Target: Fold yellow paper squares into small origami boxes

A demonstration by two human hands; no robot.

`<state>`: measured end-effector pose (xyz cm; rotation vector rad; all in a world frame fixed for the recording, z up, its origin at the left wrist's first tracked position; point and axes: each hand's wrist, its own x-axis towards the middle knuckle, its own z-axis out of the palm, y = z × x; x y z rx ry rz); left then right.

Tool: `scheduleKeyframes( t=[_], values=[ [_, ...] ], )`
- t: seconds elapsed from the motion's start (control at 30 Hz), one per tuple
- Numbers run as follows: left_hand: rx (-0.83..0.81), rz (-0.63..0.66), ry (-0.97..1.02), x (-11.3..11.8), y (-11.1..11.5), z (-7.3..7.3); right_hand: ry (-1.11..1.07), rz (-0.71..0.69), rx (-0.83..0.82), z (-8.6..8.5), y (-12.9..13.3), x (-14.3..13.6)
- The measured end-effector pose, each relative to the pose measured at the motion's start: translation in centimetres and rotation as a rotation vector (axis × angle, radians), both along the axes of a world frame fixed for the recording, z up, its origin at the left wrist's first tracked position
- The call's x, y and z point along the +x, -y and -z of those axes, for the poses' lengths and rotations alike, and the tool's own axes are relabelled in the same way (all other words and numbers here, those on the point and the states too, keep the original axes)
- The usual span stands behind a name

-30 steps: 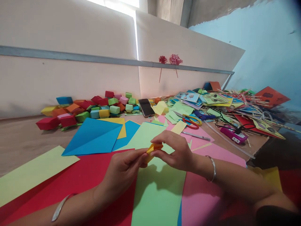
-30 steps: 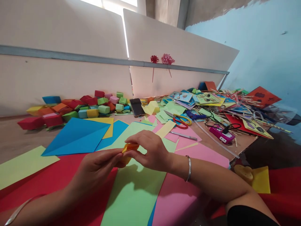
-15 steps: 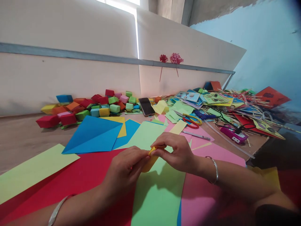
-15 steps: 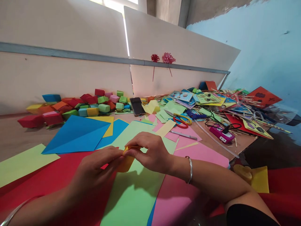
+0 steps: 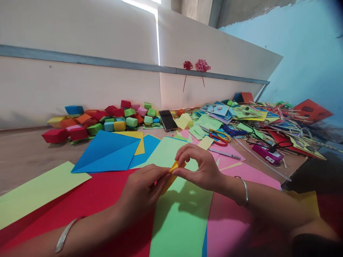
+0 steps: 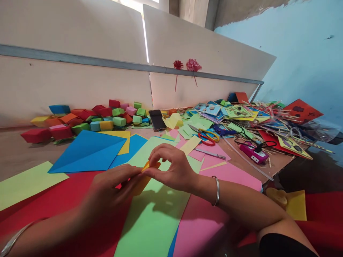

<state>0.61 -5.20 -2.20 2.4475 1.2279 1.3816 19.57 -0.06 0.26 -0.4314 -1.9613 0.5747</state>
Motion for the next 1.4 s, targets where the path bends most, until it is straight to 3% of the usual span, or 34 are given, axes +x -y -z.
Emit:
scheduleKeyframes(
  t=[0.3, 0.47, 0.8, 0.97, 1.03, 1.2, 1.4],
  values=[
    [0.115, 0.035, -0.056, 0.0, -0.2, 0.7, 0.014, -0.005, -0.261, 0.3, -0.1, -0.1],
    [0.161, 0.052, -0.047, 0.2, -0.3, 0.7, -0.037, -0.074, -0.381, 0.5, 0.0, -0.2],
    [-0.024, 0.052, -0.01, 0.4, 0.3, -0.2, -0.183, -0.163, -0.611, 0.4, 0.6, -0.8],
    [-0.391, 0.071, 0.189, 0.3, 0.1, -0.4, -0.26, -0.144, -0.549, -0.3, 0.1, 0.1],
    [-0.445, 0.073, 0.247, 0.2, -0.2, -0.4, -0.299, -0.111, -0.516, -0.5, -0.5, 0.5],
    [-0.248, -0.033, 0.295, -0.4, -1.3, -0.2, -0.202, -0.056, -0.351, -0.4, -1.9, 1.1],
    [-0.121, -0.074, 0.234, -0.9, -1.8, 0.1, 0.174, 0.145, 0.153, 0.1, -2.6, 1.2]
  ],
)
